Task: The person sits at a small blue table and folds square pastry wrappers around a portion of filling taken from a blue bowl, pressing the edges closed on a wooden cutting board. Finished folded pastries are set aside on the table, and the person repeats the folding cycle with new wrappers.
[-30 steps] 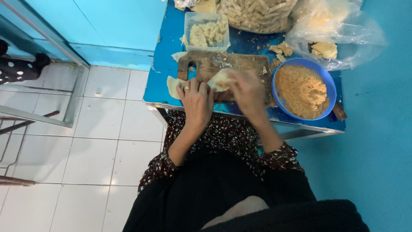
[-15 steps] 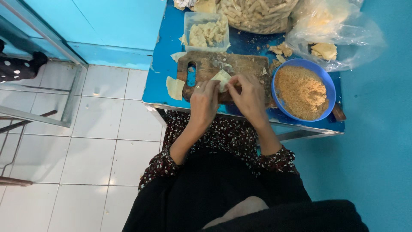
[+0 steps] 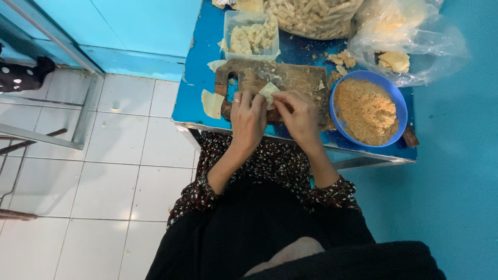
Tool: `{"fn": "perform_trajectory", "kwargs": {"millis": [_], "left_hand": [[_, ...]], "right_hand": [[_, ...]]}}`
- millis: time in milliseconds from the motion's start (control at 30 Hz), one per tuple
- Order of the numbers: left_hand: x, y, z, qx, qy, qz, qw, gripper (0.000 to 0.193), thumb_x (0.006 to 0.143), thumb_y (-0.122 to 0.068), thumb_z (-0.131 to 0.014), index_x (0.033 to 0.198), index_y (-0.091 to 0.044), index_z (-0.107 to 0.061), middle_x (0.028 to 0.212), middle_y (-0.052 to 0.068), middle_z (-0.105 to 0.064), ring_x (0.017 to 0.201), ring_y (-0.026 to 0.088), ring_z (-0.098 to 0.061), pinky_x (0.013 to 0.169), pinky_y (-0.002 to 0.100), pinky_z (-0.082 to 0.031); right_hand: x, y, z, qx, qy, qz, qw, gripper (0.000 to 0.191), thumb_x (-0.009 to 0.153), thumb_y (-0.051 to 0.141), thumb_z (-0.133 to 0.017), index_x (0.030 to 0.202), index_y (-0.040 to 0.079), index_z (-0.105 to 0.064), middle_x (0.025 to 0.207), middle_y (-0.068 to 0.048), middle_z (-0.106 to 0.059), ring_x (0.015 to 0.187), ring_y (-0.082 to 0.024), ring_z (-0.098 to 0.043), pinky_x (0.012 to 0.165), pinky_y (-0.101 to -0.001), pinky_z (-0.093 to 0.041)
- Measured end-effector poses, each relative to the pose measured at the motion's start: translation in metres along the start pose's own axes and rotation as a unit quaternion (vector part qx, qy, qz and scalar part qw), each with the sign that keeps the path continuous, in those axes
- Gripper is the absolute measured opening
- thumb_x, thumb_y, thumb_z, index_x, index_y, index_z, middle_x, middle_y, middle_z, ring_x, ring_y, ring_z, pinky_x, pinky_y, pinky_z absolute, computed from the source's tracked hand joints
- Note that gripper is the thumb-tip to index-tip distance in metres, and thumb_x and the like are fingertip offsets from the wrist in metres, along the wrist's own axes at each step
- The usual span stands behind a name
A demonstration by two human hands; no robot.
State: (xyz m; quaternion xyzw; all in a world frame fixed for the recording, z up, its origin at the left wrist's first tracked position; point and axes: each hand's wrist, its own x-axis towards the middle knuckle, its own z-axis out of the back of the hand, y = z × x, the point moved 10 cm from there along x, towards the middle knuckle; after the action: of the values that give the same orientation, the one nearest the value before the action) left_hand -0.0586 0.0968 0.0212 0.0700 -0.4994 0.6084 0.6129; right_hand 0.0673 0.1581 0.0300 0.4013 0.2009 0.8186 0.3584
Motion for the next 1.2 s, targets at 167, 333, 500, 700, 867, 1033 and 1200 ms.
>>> {"fn": "perform_trajectory", "kwargs": {"millis": [167, 333, 500, 700, 867, 1033, 1200], "left_hand": [[-0.001, -0.007, 0.002, 0.031, 0.037, -0.081, 0.996, 0.01, 0.085, -0.006, -0.071, 0.094, -0.003, -0.068, 0.11, 0.013, -0.058, 0.109, 0.036, -0.053, 0.1, 0.052, -0.04], [0.004, -0.001, -0.004, 0.066, 0.053, -0.129, 0.988, 0.008, 0.088, -0.014, -0.071, 0.09, -0.008, -0.068, 0.116, 0.009, -0.059, 0.115, 0.032, -0.053, 0.108, 0.059, -0.034], [0.014, 0.022, -0.013, -0.016, 0.084, -0.048, 0.995, 0.011, 0.093, -0.016, -0.073, 0.093, -0.005, -0.07, 0.116, 0.011, -0.059, 0.115, 0.037, -0.049, 0.102, 0.054, -0.036], [0.017, 0.024, -0.006, -0.01, 0.034, -0.003, 0.999, 0.015, 0.081, -0.014, -0.079, 0.086, -0.006, -0.068, 0.115, 0.013, -0.06, 0.114, 0.037, -0.05, 0.1, 0.051, -0.036], [0.019, 0.028, -0.009, -0.052, 0.051, 0.013, 0.997, 0.015, 0.081, -0.012, -0.08, 0.092, -0.006, -0.071, 0.117, 0.01, -0.061, 0.116, 0.035, -0.051, 0.098, 0.048, -0.038], [0.017, 0.022, -0.006, -0.053, 0.07, -0.05, 0.995, 0.014, 0.079, -0.011, -0.082, 0.09, -0.007, -0.074, 0.115, 0.008, -0.06, 0.115, 0.033, -0.051, 0.101, 0.047, -0.037], [0.02, 0.03, -0.01, -0.071, 0.107, -0.031, 0.991, 0.022, 0.072, -0.014, -0.084, 0.091, -0.008, -0.076, 0.113, 0.009, -0.059, 0.114, 0.034, -0.051, 0.099, 0.047, -0.038]], "right_hand": [[0.007, 0.009, -0.004, -0.08, 0.055, 0.06, 0.993, 0.017, 0.092, 0.009, -0.076, 0.108, 0.008, -0.079, 0.099, -0.009, -0.07, 0.094, -0.026, -0.067, 0.081, -0.0389, -0.053], [0.013, 0.015, -0.001, -0.07, 0.135, 0.124, 0.981, 0.021, 0.09, 0.014, -0.077, 0.109, 0.004, -0.078, 0.102, -0.012, -0.067, 0.099, -0.03, -0.063, 0.085, -0.0418, -0.05], [0.02, 0.003, -0.008, -0.068, 0.138, 0.105, 0.982, 0.02, 0.087, 0.02, -0.08, 0.1, 0.006, -0.078, 0.096, -0.011, -0.066, 0.098, -0.029, -0.061, 0.085, -0.0415, -0.049], [0.039, -0.04, -0.028, -0.038, 0.173, -0.012, 0.984, 0.015, 0.086, 0.018, -0.084, 0.088, 0.004, -0.077, 0.084, -0.009, -0.065, 0.085, -0.027, -0.062, 0.075, -0.0401, -0.047], [0.035, -0.062, -0.035, 0.005, 0.198, -0.111, 0.974, 0.021, 0.086, 0.023, -0.079, 0.092, 0.003, -0.076, 0.08, -0.011, -0.067, 0.069, -0.025, -0.06, 0.063, -0.0402, -0.045], [0.032, -0.044, -0.02, -0.021, 0.183, -0.04, 0.982, 0.017, 0.099, 0.022, -0.072, 0.104, 0.007, -0.079, 0.086, -0.01, -0.068, 0.079, -0.021, -0.065, 0.07, -0.037, -0.049], [0.033, -0.041, -0.02, -0.016, 0.23, -0.06, 0.971, 0.022, 0.09, 0.018, -0.072, 0.109, 0.01, -0.079, 0.088, -0.01, -0.066, 0.075, -0.021, -0.064, 0.067, -0.0358, -0.05]]}}
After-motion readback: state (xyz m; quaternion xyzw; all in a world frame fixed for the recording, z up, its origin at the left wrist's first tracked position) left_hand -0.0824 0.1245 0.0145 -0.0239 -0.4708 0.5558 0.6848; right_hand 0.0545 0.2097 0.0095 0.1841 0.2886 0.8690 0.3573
